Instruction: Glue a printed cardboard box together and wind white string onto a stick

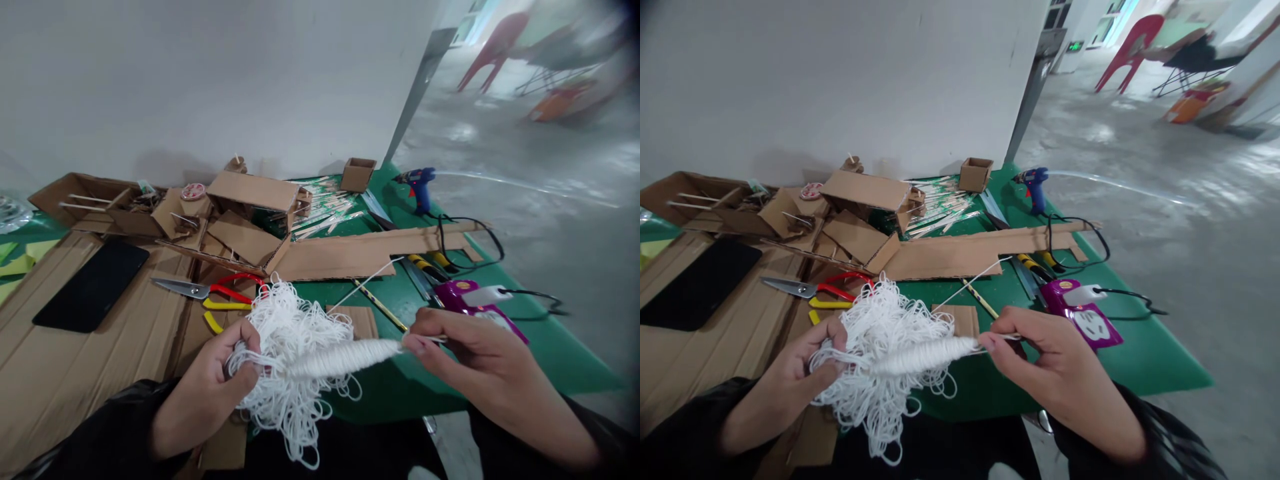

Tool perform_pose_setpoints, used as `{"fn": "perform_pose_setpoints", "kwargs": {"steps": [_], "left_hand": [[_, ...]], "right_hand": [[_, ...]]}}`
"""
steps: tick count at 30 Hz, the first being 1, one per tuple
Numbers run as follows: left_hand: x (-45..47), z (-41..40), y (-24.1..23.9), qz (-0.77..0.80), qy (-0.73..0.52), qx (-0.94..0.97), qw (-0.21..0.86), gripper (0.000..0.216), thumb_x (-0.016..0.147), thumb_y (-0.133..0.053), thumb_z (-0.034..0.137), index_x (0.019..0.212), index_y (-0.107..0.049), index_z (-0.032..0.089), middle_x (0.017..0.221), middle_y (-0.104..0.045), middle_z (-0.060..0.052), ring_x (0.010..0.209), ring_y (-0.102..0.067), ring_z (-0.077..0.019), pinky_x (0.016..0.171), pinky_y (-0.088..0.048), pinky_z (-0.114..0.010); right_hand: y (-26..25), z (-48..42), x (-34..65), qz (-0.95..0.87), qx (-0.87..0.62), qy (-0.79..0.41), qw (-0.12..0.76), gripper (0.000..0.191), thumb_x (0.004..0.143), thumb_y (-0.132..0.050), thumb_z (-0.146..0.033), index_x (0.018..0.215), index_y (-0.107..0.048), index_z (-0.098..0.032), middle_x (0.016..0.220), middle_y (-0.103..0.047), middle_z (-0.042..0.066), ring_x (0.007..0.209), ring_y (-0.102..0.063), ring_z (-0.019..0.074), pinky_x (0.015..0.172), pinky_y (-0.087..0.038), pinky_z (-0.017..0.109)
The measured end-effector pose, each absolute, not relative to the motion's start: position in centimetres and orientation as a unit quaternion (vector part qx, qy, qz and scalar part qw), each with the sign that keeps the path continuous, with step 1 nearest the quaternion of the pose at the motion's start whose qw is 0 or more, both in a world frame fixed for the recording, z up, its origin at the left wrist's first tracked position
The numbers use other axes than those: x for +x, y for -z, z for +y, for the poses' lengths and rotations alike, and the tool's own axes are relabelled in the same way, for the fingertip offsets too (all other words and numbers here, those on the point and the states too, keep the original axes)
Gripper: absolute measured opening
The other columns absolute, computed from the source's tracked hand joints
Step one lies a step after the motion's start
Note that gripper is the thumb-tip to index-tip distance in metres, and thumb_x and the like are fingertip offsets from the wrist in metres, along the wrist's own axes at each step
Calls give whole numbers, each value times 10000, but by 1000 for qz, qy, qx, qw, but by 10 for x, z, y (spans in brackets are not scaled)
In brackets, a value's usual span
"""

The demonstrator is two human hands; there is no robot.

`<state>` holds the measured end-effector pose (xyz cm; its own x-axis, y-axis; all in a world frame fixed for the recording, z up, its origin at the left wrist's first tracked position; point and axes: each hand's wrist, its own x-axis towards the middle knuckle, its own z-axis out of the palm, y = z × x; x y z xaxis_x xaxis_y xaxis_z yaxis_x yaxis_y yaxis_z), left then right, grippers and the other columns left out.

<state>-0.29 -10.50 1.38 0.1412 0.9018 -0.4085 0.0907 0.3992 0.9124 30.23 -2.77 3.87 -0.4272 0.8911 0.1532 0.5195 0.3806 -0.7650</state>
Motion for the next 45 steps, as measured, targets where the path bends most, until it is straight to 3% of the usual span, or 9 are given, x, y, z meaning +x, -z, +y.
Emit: {"fn": "perform_pose_setpoints", "kwargs": {"steps": [15,27,31,34,36,39,40,43,45], "left_hand": [[3,-97,-14,587,-349,432,589,418,778,-720,378,778,-325,240,635,-374,101,557,-289,-80,508,-262,-175],[6,-101,-17,535,-458,272,656,381,806,-698,312,795,-323,250,726,-543,66,652,-505,-118,589,-389,-226],[6,-102,-17,581,-443,329,598,328,816,-677,378,828,-375,252,689,-507,71,607,-490,-116,547,-357,-213],[2,-103,-19,650,-362,447,496,304,816,-661,423,987,-468,263,740,-531,50,635,-527,-141,597,-410,-249],[-3,-106,-22,683,-305,557,360,406,796,-680,425,1120,-494,267,954,-603,-18,849,-600,-215,775,-457,-329],[-14,-117,-22,702,-260,652,121,565,742,-715,466,1211,-495,241,1222,-568,-122,1155,-524,-338,985,-365,-444],[-18,-122,-21,717,-248,647,84,579,731,-714,494,1200,-501,230,1182,-595,-130,1109,-553,-344,945,-385,-443],[-20,-137,-18,757,-165,612,158,480,693,-724,554,1042,-587,255,819,-697,-43,725,-646,-287,673,-423,-361],[-14,-142,-17,759,-159,606,178,432,682,-736,553,993,-648,266,713,-701,-21,675,-647,-284,645,-404,-341]], "right_hand": [[-37,-35,296,-829,-395,-297,264,207,904,-561,-264,708,-592,-204,604,-565,7,512,-523,127,473,-408,242],[-39,-35,295,-848,-359,-304,243,231,888,-592,-263,666,-588,-198,591,-548,-8,495,-492,102,457,-378,206],[-37,-35,297,-849,-358,-299,249,225,893,-586,-259,677,-581,-198,594,-541,-12,497,-492,101,462,-381,206],[-36,-36,299,-845,-365,-288,263,220,889,-589,-257,678,-573,-200,589,-520,-16,493,-477,101,461,-373,212],[-37,-36,300,-842,-370,-289,267,215,884,-595,-257,676,-570,-204,590,-520,-16,494,-474,104,461,-373,216],[-39,-36,300,-837,-379,-295,263,212,883,-595,-259,677,-579,-212,593,-534,-14,484,-477,106,450,-372,217],[-40,-37,300,-836,-380,-296,261,211,883,-595,-263,678,-583,-213,596,-540,-12,482,-480,108,447,-375,218],[-42,-38,298,-839,-376,-291,263,214,884,-593,-281,680,-587,-215,592,-540,-8,476,-483,112,439,-379,222],[-42,-39,296,-843,-369,-287,266,211,884,-592,-272,680,-584,-216,586,-533,-12,471,-486,109,436,-381,218]]}}
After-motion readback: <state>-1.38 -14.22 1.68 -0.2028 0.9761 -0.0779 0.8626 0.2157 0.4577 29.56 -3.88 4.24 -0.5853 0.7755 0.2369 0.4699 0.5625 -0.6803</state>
